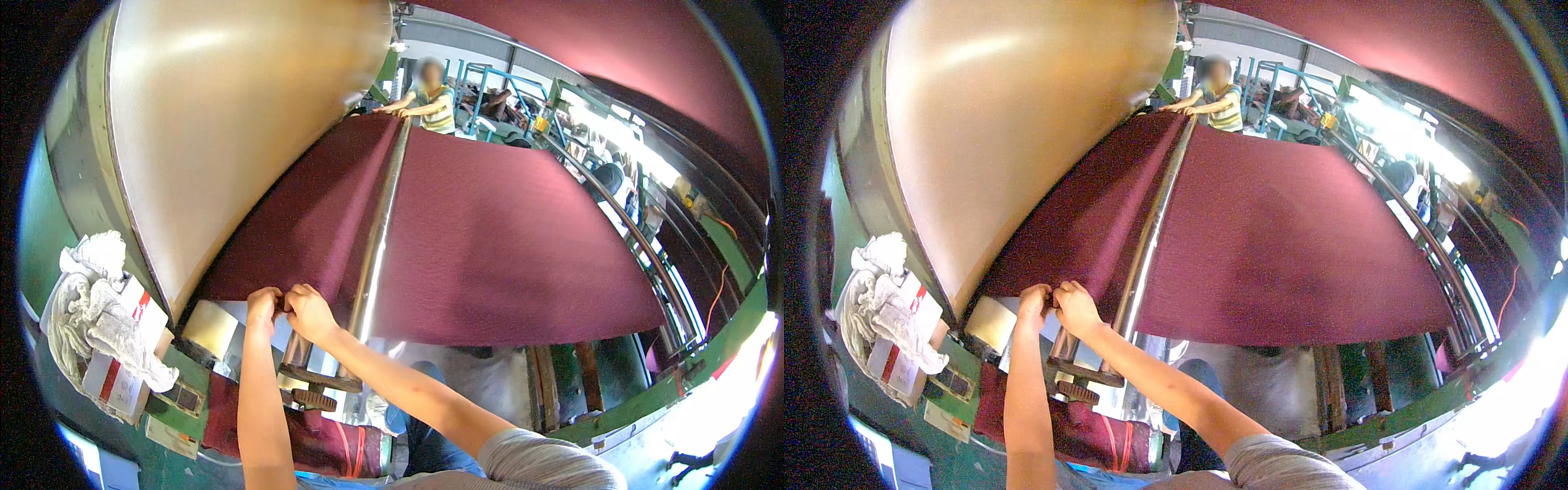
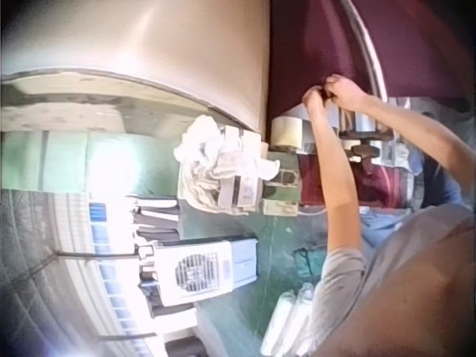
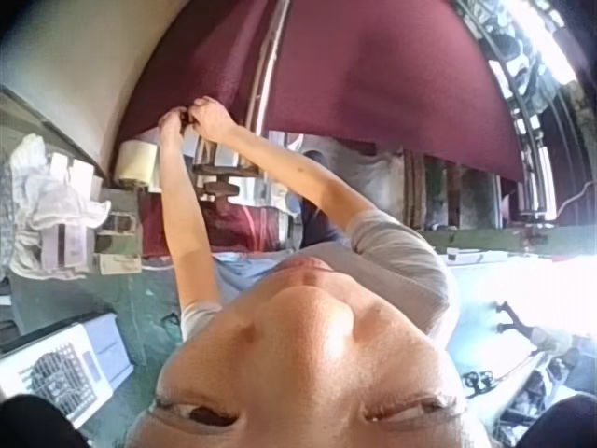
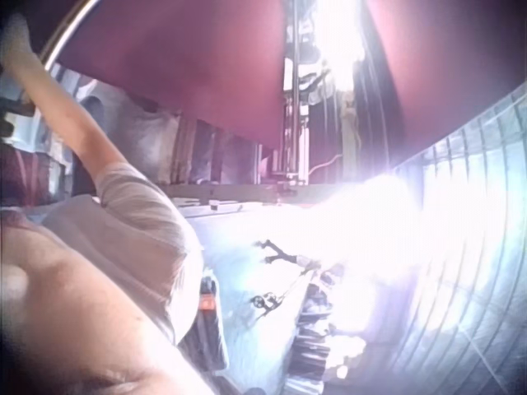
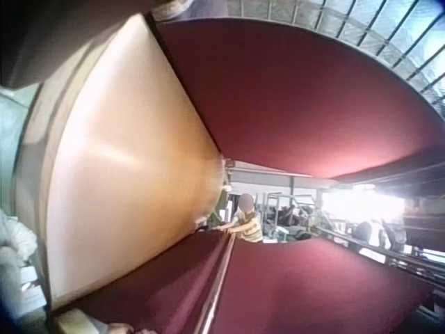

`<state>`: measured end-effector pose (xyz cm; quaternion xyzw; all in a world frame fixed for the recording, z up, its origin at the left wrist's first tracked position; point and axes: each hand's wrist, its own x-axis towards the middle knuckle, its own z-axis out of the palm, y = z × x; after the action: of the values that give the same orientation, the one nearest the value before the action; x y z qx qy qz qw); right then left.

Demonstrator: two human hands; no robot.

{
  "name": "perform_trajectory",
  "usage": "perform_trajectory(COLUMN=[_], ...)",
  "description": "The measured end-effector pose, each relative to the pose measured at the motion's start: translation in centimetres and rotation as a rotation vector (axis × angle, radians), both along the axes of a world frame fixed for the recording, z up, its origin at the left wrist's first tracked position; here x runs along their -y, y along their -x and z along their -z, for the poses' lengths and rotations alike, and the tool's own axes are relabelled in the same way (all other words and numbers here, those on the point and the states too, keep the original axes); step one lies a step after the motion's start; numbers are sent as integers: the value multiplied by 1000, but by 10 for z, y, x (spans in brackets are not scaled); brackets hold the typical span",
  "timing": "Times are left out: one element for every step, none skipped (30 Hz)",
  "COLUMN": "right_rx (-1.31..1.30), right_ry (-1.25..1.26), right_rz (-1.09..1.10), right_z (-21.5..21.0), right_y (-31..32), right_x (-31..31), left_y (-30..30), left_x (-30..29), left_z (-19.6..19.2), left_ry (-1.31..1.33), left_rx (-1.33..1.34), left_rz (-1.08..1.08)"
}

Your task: The person applies adhesive tape to the edge of a maroon fabric sheet as it feeds through a machine. They repeatedly pull tape from a roll and press it along the fabric edge to secure it.

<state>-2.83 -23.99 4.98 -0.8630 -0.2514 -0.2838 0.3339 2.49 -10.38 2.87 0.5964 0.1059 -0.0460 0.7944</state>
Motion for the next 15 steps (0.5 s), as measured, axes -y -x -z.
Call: perform_trajectory(right_rx=[-9, -21, -29, -98, -151, -110, -69, -35, -66, -97, -126, -95, -51, -7, 38], right_ry=[-5, -12, -20, -35, -33, 15, 62, 65, 56, 48, 43, 39, 37, 32, 27], right_rz=[108, 210, 311, 381, 406, 351, 296, 200, 157, 114, 72, 59, 56, 50, 44], right_z=[3, -6, -15, -17, -16, -11, -7, -8, -8, -7, -8, -7, -6, -6, -6], right_y=[-1, 5, 8, 8, 8, 7, 8, 13, 15, 16, 18, 17, 15, 14, 13], right_x=[3, 5, 7, 11, 16, 15, 13, 12, 11, 10, 11, 8, 6, 3, 1], left_y=[0, 3, 1, -2, -4, -6, -9, -7, -4, 0, 7, 13, 12, 10, 8], left_x=[3, 3, -4, -8, -7, -6, -7, -7, -7, -6, -1, 4, 7, 6, 3], left_z=[-3, -12, -8, -6, -11, -9, -6, -8, -10, -10, -16, -21, -16, -13, -10], left_ry=[-33, -97, -5, -9, -9, 27, 62, 93, 31, -31, -88, -114, -52, -42, -31], left_rx=[4, -76, -17, -71, -124, -126, -128, -129, -94, -59, -24, -8, -20, 30, 79], left_rz=[-98, -239, -276, -337, -391, -414, -437, -462, -383, -303, -222, -54, 113, 138, 163])
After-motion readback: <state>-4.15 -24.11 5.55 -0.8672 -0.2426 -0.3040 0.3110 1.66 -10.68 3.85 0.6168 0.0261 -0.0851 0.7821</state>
